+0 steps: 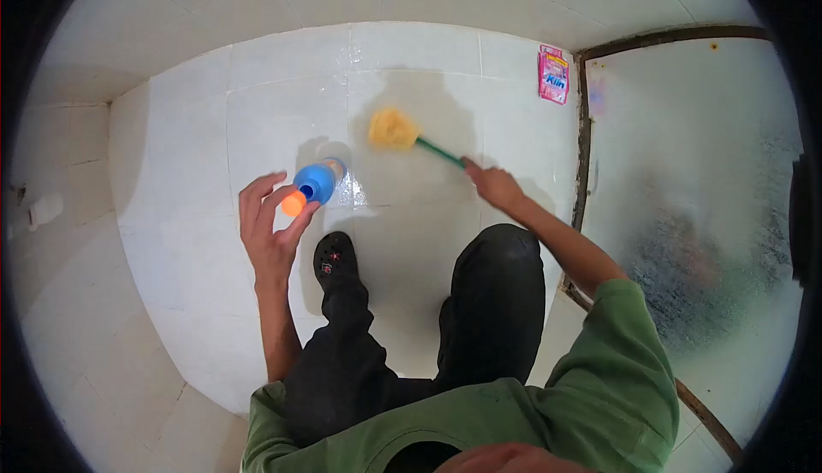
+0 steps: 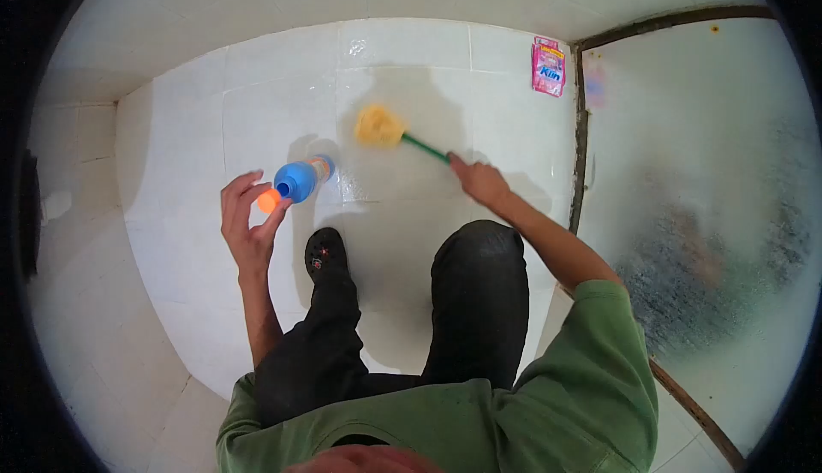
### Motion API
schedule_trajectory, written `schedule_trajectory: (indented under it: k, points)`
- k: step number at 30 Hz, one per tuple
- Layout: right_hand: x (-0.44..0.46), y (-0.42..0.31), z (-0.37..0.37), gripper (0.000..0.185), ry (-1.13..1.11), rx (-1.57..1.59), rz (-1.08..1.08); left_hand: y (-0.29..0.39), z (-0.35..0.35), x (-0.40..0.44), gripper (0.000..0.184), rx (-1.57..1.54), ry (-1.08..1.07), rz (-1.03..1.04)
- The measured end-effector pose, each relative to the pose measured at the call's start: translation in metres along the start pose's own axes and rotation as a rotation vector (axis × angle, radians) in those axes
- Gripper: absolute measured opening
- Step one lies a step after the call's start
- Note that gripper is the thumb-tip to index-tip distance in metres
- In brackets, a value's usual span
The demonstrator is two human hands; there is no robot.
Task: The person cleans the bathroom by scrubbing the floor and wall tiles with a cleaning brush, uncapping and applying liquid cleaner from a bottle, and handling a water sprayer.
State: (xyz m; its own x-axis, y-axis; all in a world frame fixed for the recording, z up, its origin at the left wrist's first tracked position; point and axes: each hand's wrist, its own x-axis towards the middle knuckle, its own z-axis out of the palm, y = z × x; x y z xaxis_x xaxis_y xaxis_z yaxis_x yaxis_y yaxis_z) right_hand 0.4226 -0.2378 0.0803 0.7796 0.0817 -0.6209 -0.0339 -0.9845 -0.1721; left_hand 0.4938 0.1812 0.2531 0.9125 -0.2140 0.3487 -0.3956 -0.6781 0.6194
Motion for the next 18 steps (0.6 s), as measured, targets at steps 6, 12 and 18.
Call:
schedule_trajectory:
  k: [6,12,18]
  points:
    - [0.055,0.104,-0.013,0.035,0.557,0.307,0.369,-0.008,0.018,-0.013,0.037,-0.099,-0.130,-0.145]
    - [-0.046,0.034,0.069,0.043,0.084,0.061,-0.046,-0.009,0.027,-0.008,0.034,-0.052,-0.101,-0.078]
    - [0.039,0.150,-0.011,0.043,0.549,0.271,0.399,-0.015,0.039,-0.011,0.034,0.005,-0.130,-0.114]
